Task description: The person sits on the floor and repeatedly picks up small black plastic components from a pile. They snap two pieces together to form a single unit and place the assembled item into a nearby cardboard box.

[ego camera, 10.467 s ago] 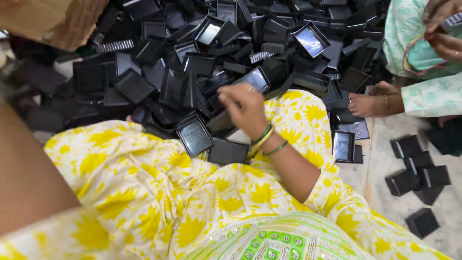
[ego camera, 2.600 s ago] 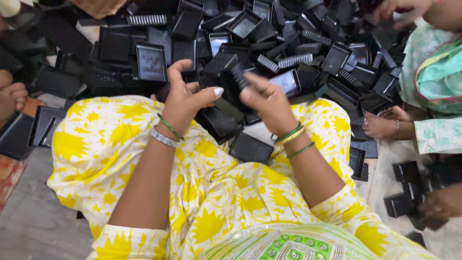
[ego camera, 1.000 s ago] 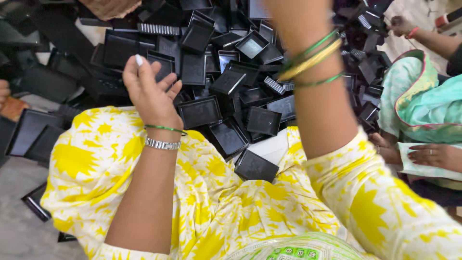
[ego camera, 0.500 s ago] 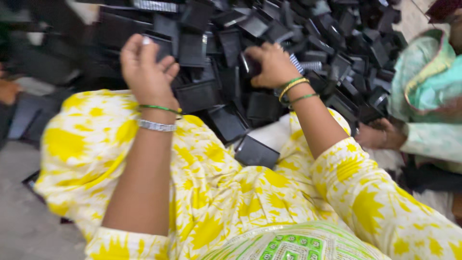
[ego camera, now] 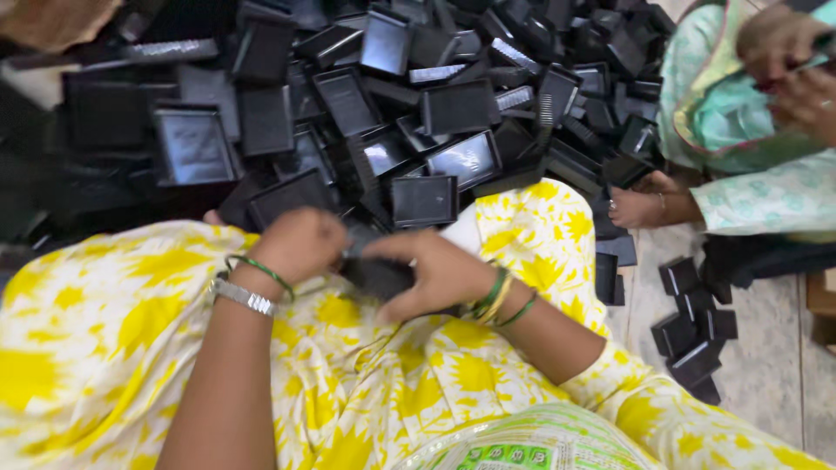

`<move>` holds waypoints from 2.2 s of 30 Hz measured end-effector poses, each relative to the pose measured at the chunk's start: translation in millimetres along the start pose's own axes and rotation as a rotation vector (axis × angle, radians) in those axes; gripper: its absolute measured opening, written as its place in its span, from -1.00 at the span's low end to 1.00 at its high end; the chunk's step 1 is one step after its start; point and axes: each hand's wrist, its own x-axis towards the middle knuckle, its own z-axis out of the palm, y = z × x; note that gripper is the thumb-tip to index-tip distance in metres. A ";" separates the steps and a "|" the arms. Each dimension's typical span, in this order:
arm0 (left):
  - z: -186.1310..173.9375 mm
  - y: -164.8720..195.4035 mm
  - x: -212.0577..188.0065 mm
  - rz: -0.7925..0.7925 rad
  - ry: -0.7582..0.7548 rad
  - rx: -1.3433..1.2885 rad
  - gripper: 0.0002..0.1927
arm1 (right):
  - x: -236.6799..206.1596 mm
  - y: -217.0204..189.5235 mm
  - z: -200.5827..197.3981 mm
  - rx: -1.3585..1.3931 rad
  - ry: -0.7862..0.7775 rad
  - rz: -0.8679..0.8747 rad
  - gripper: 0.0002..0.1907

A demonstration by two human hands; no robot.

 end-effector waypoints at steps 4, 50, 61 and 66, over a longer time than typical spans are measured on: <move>10.5 6.0 0.9 -0.232 0.003 0.236 -0.41 | 15.9 0.4 14.1 -0.503 0.094 0.088 -0.15; 2.8 48.4 5.4 0.157 0.281 -0.021 -0.61 | 65.9 108.1 -98.2 -0.069 1.170 -0.021 -0.24; -35.3 82.5 -1.3 0.102 1.145 -0.704 -0.63 | 120.2 39.7 -64.2 -0.541 0.802 -0.262 -0.16; -55.7 88.9 -25.1 0.329 1.495 -0.156 -0.55 | 247.1 -24.0 -10.6 -0.639 0.290 -0.427 -0.27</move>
